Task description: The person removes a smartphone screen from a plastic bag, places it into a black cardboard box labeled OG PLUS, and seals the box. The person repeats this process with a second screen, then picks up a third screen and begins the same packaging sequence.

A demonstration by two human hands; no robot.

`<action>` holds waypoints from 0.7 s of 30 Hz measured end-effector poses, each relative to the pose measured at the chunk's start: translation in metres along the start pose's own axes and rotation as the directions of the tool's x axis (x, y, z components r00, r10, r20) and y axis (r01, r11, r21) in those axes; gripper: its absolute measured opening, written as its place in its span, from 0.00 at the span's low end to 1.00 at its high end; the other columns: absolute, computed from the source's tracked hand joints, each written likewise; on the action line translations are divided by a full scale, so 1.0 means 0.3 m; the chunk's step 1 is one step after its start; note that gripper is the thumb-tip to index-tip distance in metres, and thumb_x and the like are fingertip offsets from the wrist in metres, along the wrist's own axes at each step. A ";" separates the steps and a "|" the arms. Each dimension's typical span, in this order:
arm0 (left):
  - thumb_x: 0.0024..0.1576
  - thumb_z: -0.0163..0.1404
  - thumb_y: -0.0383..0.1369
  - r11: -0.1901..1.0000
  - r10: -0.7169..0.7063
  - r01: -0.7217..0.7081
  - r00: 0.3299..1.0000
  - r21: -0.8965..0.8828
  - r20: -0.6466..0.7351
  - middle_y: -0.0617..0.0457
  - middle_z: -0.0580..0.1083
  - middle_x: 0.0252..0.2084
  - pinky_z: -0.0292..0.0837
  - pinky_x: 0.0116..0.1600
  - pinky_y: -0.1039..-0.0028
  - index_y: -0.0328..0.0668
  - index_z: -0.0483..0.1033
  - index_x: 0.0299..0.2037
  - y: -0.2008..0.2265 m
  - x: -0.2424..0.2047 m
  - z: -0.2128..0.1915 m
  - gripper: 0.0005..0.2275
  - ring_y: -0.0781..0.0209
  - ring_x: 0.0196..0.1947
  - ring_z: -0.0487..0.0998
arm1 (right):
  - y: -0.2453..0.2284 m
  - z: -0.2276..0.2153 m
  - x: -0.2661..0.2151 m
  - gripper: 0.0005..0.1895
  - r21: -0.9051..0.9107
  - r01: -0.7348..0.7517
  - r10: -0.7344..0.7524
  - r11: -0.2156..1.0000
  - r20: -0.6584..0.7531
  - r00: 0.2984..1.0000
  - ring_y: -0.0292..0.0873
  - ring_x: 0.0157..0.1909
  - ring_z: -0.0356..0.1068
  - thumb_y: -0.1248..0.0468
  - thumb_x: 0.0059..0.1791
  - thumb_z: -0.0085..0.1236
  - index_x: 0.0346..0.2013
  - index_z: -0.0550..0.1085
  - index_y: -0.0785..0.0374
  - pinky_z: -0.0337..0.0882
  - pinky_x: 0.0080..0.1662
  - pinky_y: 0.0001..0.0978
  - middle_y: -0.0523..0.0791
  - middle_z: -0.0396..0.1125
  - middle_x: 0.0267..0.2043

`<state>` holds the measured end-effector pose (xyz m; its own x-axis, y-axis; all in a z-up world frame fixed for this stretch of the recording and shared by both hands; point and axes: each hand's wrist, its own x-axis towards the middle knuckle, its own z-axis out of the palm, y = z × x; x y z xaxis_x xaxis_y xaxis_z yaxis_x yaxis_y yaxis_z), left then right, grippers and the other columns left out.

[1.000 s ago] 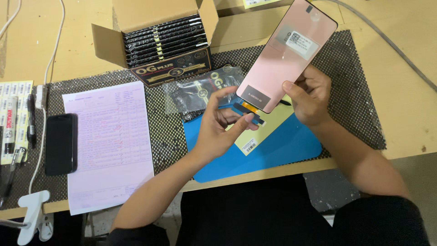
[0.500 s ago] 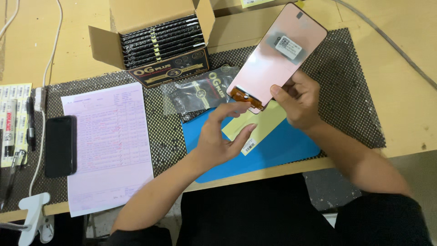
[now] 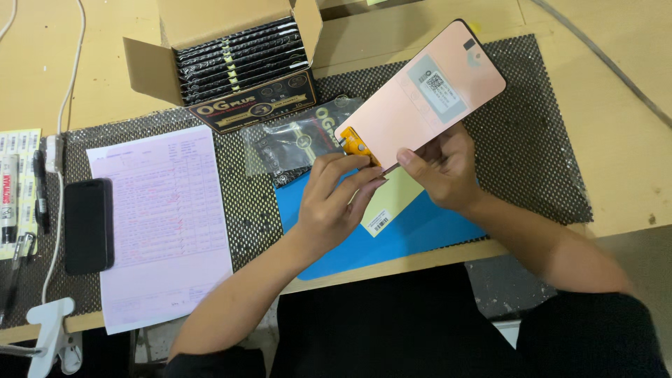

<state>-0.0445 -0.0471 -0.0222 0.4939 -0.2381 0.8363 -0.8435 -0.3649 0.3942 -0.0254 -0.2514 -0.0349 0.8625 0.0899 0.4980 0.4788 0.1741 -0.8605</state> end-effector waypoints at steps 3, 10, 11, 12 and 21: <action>0.54 0.62 0.22 1.000 -0.019 0.018 1.000 -0.025 -0.023 0.45 0.77 0.43 0.80 0.43 0.59 0.38 0.82 0.43 -0.003 -0.005 0.008 0.09 0.45 0.41 0.79 | -0.011 0.006 0.005 0.25 0.020 -0.022 0.022 1.000 -0.004 1.000 0.42 0.43 0.75 0.73 0.49 0.55 0.59 0.62 0.75 0.83 0.41 0.37 0.53 0.69 0.43; 0.53 0.63 0.23 1.000 0.006 -0.007 0.999 -0.008 -0.032 0.44 0.78 0.42 0.78 0.44 0.59 0.39 0.83 0.44 -0.004 0.003 -0.003 0.10 0.45 0.41 0.78 | 0.006 -0.017 0.016 0.23 0.047 -0.053 0.053 0.998 -0.007 0.999 0.43 0.36 0.76 0.72 0.49 0.57 0.56 0.63 0.74 0.82 0.36 0.36 0.52 0.67 0.35; 0.52 0.65 0.26 0.996 0.059 -0.058 0.998 0.072 -0.013 0.48 0.79 0.43 0.76 0.47 0.58 0.42 0.83 0.46 -0.001 0.015 -0.014 0.12 0.46 0.44 0.77 | 0.040 -0.046 0.010 0.20 0.027 -0.083 0.083 0.996 0.013 0.996 0.43 0.35 0.76 0.70 0.50 0.55 0.54 0.64 0.74 0.82 0.35 0.37 0.53 0.68 0.34; 0.51 0.67 0.30 0.982 0.109 -0.110 0.994 0.151 0.011 0.51 0.79 0.45 0.75 0.50 0.58 0.45 0.83 0.49 0.003 0.028 -0.026 0.16 0.48 0.47 0.76 | 0.074 -0.074 0.004 0.17 0.006 -0.113 0.113 0.994 0.033 0.993 0.44 0.33 0.76 0.69 0.51 0.53 0.53 0.65 0.74 0.82 0.33 0.38 0.54 0.69 0.33; 0.57 0.58 0.22 0.963 0.264 -0.261 0.964 0.071 -0.028 0.50 0.82 0.39 0.74 0.43 0.66 0.42 0.84 0.40 -0.027 0.027 -0.054 0.06 0.53 0.35 0.80 | -0.084 0.068 0.051 0.18 0.412 -0.601 0.559 0.685 0.231 0.796 0.42 0.24 0.76 0.68 0.51 0.49 0.51 0.68 0.81 0.82 0.33 0.43 0.49 0.66 0.23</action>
<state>-0.0371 -0.0314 -0.0123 0.2475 -0.3003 0.9212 -0.9260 -0.3529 0.1338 -0.0276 -0.2345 -0.0036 0.9164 0.3957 -0.0602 -0.2581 0.4693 -0.8445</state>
